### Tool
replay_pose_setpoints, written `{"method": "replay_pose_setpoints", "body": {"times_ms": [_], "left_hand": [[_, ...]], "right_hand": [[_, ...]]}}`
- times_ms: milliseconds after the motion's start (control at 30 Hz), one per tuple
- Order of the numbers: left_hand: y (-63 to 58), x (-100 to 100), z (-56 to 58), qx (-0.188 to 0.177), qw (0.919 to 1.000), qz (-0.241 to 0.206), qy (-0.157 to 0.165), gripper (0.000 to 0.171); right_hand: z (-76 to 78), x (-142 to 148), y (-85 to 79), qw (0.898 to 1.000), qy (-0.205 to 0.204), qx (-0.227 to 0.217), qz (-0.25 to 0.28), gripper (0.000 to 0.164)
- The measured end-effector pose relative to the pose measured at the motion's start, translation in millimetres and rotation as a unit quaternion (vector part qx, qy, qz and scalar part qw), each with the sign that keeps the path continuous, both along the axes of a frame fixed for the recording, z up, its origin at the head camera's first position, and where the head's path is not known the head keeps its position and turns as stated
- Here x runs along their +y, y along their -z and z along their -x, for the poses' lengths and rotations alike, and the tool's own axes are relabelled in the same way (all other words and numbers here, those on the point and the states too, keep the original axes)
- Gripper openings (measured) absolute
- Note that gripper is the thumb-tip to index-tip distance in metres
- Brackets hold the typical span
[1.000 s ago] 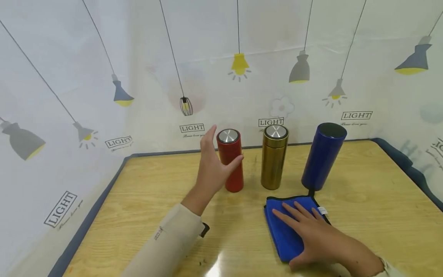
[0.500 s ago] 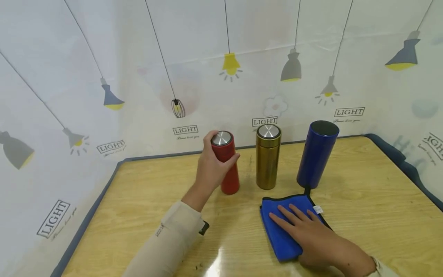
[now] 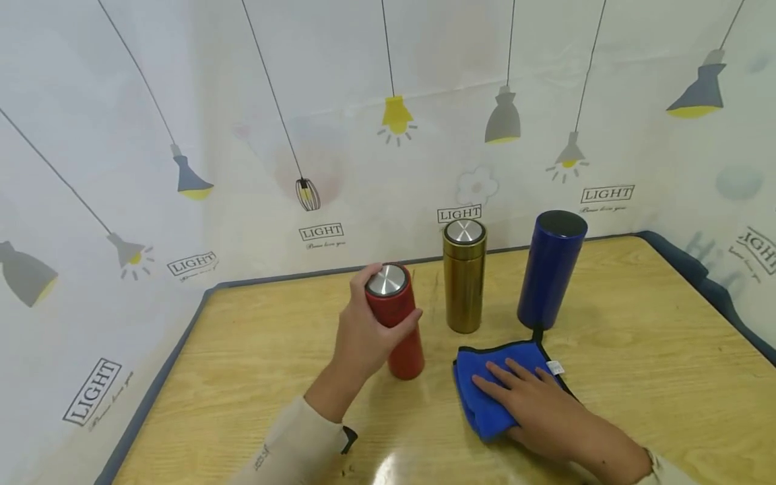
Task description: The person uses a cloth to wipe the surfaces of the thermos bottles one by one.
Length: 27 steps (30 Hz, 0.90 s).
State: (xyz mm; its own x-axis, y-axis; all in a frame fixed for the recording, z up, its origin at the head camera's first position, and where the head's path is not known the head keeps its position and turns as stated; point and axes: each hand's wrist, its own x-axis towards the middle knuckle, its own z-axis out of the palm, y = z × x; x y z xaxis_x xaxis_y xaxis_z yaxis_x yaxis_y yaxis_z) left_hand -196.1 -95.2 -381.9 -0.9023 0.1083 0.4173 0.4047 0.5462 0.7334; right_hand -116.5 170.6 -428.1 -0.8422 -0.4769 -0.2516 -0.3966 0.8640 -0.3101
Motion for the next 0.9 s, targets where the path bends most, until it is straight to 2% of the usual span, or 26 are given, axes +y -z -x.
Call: {"method": "replay_pose_setpoints", "body": {"times_ms": [100, 200, 333, 467, 567, 700, 767, 833, 900], "left_hand": [[4.6, -0.3, -13.2, 0.01, 0.9999, -0.003, 0.012, 0.09], [8.7, 0.0, -23.0, 0.027, 0.9994, -0.003, 0.022, 0.09], [13.8, -1.1, -34.1, 0.065, 0.9971, 0.0, 0.04, 0.089], [16.6, -2.3, -40.3, 0.114, 0.9908, -0.002, 0.073, 0.087], [16.6, -2.4, -40.4, 0.149, 0.9843, -0.005, 0.095, 0.079], [16.5, -2.7, -38.7, 0.19, 0.9768, -0.005, 0.098, 0.07], [16.7, -2.7, -38.9, 0.204, 0.9742, -0.008, 0.097, 0.071], [17.3, -2.2, -39.9, 0.21, 0.9728, -0.014, 0.097, 0.072], [18.4, -1.7, -41.5, 0.214, 0.9712, -0.025, 0.101, 0.072]], "right_hand": [[2.9, 0.7, -3.0, 1.0, 0.0, -0.002, 0.026, 0.066], [5.5, 5.4, -9.1, 0.996, -0.002, 0.011, 0.084, 0.056], [6.4, 8.7, -20.4, 0.979, 0.018, -0.004, 0.202, 0.045], [3.3, -3.1, -32.4, 0.943, 0.073, -0.027, 0.325, 0.047], [0.6, -18.5, -42.8, 0.909, 0.109, -0.021, 0.402, 0.046], [-0.1, -40.5, -54.4, 0.86, 0.127, -0.033, 0.493, 0.046], [-1.8, -49.8, -56.4, 0.841, 0.128, -0.042, 0.525, 0.046], [-4.6, -57.0, -56.2, 0.828, 0.126, -0.047, 0.544, 0.047], [-9.8, -62.4, -54.1, 0.823, 0.127, -0.046, 0.552, 0.047]]}}
